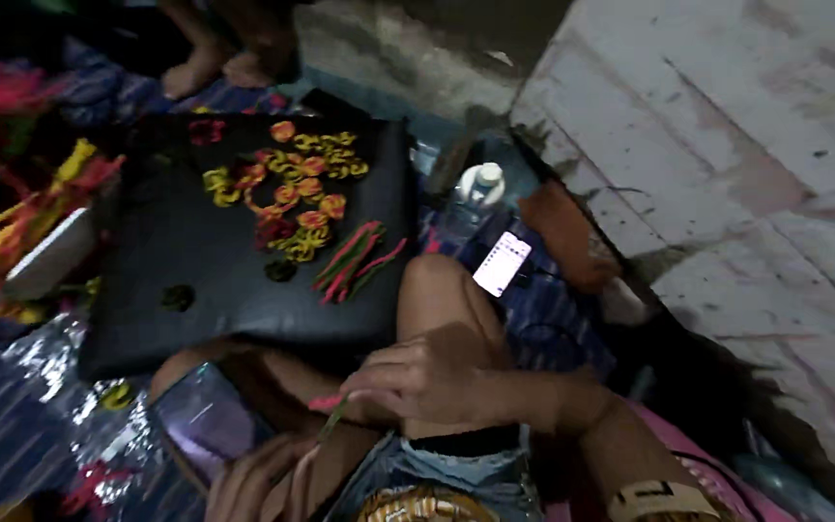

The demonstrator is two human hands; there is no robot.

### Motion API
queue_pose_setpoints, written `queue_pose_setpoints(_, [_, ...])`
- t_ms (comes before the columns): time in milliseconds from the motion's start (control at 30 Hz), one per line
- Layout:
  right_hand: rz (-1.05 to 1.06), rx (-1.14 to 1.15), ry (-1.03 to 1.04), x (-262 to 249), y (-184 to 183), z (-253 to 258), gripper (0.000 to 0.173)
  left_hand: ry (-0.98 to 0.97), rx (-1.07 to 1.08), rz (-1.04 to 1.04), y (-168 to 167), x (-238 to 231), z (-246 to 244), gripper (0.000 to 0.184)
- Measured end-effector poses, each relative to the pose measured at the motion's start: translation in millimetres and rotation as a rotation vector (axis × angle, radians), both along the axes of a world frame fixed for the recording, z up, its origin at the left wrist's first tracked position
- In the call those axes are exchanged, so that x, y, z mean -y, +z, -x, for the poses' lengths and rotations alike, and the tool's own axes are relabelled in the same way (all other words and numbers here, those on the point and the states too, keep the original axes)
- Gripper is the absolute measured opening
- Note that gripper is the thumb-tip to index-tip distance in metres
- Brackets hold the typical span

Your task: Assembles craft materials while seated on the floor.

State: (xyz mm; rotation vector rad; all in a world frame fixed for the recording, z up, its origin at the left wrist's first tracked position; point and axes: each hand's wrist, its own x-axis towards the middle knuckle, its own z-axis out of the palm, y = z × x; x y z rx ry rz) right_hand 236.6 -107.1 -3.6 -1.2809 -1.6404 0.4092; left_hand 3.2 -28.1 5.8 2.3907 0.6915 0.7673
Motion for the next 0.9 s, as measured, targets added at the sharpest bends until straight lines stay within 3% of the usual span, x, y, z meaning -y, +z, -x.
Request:
queue_pose_setpoints(100, [-0.054,-0.395,0.151,-2.3,-0.3,3.1,0.013,-0.06,0.115,0.291,-6.6,-7.0,4.4,0.012])
queue_pose_setpoints(233, [-0.113,-0.507,0.22,-4.2,-1.3,7.7,0.01,-0.107,0.158,0.501,-6.2,-12.4,2.2,0.009])
queue_pose_setpoints(367, [-0.381,-0.302,0.072,-7.4,-14.1,15.7,0.013,-0.183,0.047,0.631,0.2,-20.7,-0.3,0.012])
queue_pose_setpoints(433, [-0.419,-0.166,0.018,-4.5,-13.1,15.1,0.015,-0.219,-0.029,0.706,2.1,-24.2,-2.5,0.012])
queue_pose_setpoints(500, [-0.337,-0.108,0.031,-1.5,-11.4,12.0,0.017,-0.243,-0.094,0.785,6.2,-26.1,-4.3,0.012])
queue_pose_setpoints(600, [0.027,0.022,0.201,6.4,-1.3,-4.0,0.014,-0.327,-0.267,0.839,6.8,-25.7,-3.1,0.01])
queue_pose_setpoints(667, [0.184,0.064,0.309,7.9,3.1,-11.5,0.012,-0.419,-0.378,0.813,2.4,-24.7,-1.8,0.02])
queue_pose_setpoints(800, [0.174,0.066,0.378,8.4,2.5,-14.8,0.011,-0.405,-0.448,0.799,2.3,-14.6,-5.2,0.026])
queue_pose_setpoints(900, [-0.009,-0.034,0.309,6.1,-2.5,-10.2,0.013,-0.358,-0.327,0.894,-1.3,-16.9,-2.8,0.013])
